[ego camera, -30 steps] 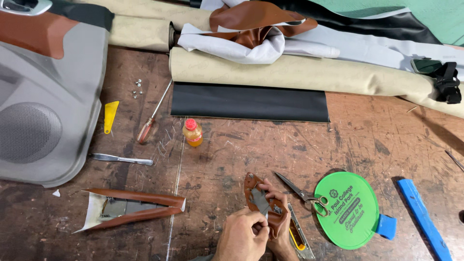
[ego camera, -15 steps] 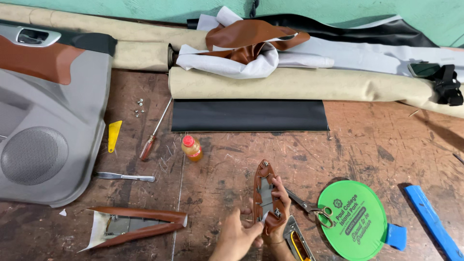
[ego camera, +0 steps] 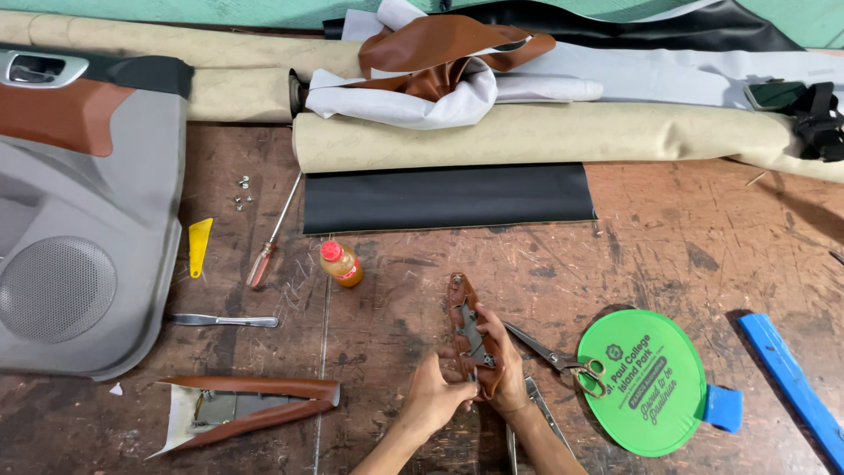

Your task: The person attaches leather material to a wooden frame part using a manual staple gun and shears. They pull the material taut, staple it in place, and trim excess fabric with shears.

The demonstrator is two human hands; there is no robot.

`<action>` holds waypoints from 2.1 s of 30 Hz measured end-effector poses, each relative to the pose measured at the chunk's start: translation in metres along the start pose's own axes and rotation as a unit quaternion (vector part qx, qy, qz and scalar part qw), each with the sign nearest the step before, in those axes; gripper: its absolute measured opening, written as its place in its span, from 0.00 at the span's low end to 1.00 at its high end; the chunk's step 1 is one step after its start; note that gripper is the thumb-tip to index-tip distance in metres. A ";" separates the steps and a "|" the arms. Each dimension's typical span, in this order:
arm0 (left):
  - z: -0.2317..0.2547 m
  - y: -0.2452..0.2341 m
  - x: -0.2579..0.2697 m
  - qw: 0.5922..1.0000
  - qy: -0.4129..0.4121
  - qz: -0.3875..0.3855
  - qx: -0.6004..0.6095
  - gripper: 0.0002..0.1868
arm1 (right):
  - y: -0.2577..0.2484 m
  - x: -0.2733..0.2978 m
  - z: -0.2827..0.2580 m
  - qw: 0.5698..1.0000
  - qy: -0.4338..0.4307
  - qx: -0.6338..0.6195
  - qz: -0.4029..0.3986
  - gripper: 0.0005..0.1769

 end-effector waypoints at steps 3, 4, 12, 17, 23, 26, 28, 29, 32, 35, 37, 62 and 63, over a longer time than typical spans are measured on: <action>0.014 0.002 -0.005 0.997 0.024 -0.028 -0.064 0.36 | -0.003 -0.002 -0.001 0.991 -0.123 0.048 -0.022 0.43; 0.017 0.002 -0.007 0.995 0.026 -0.041 -0.083 0.38 | -0.004 -0.002 0.000 0.990 -0.123 0.051 -0.040 0.43; 0.003 0.010 -0.036 0.997 -0.066 -0.039 0.014 0.41 | -0.026 0.012 0.019 0.983 0.017 0.185 0.006 0.41; -0.007 0.020 -0.072 0.997 -0.017 0.008 -0.071 0.43 | -0.045 0.084 0.022 0.908 0.250 0.321 0.099 0.31; -0.022 0.033 -0.091 0.988 0.021 0.036 -0.151 0.35 | -0.032 0.121 0.004 0.856 0.331 0.375 0.134 0.45; -0.025 0.032 -0.089 0.973 0.053 0.021 -0.225 0.34 | -0.036 0.122 0.009 0.864 0.328 0.350 0.152 0.41; -0.024 0.030 -0.095 0.943 0.102 0.009 -0.317 0.38 | -0.047 0.116 0.019 0.862 0.344 0.342 0.146 0.44; -0.025 0.030 -0.099 0.933 0.094 -0.004 -0.348 0.39 | -0.053 0.117 0.026 0.871 0.377 0.298 0.107 0.38; -0.026 0.025 -0.113 0.912 0.072 -0.035 -0.402 0.40 | -0.057 0.119 0.040 0.878 0.437 0.194 0.009 0.23; -0.023 0.021 -0.116 0.918 0.069 -0.040 -0.389 0.40 | -0.042 0.115 0.034 0.890 0.417 0.186 -0.018 0.20; -0.020 0.016 -0.112 0.921 0.081 -0.023 -0.380 0.44 | -0.030 0.107 0.022 0.908 0.360 0.215 0.005 0.24; -0.012 0.011 -0.102 0.949 0.071 -0.009 -0.308 0.33 | 0.013 0.071 0.020 0.872 0.392 0.292 0.028 0.25; -0.013 0.010 -0.103 0.948 0.066 -0.015 -0.310 0.33 | 0.015 0.070 0.020 0.872 0.389 0.295 0.031 0.25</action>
Point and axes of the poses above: each hand's wrist, its own x-axis away from the middle knuckle, its own y-axis out of the palm, z = x × y, the point moved 3 cm from there along -x, towards the middle knuckle, and after that the axes turned 14 degrees about y, right-handed, at the moved point
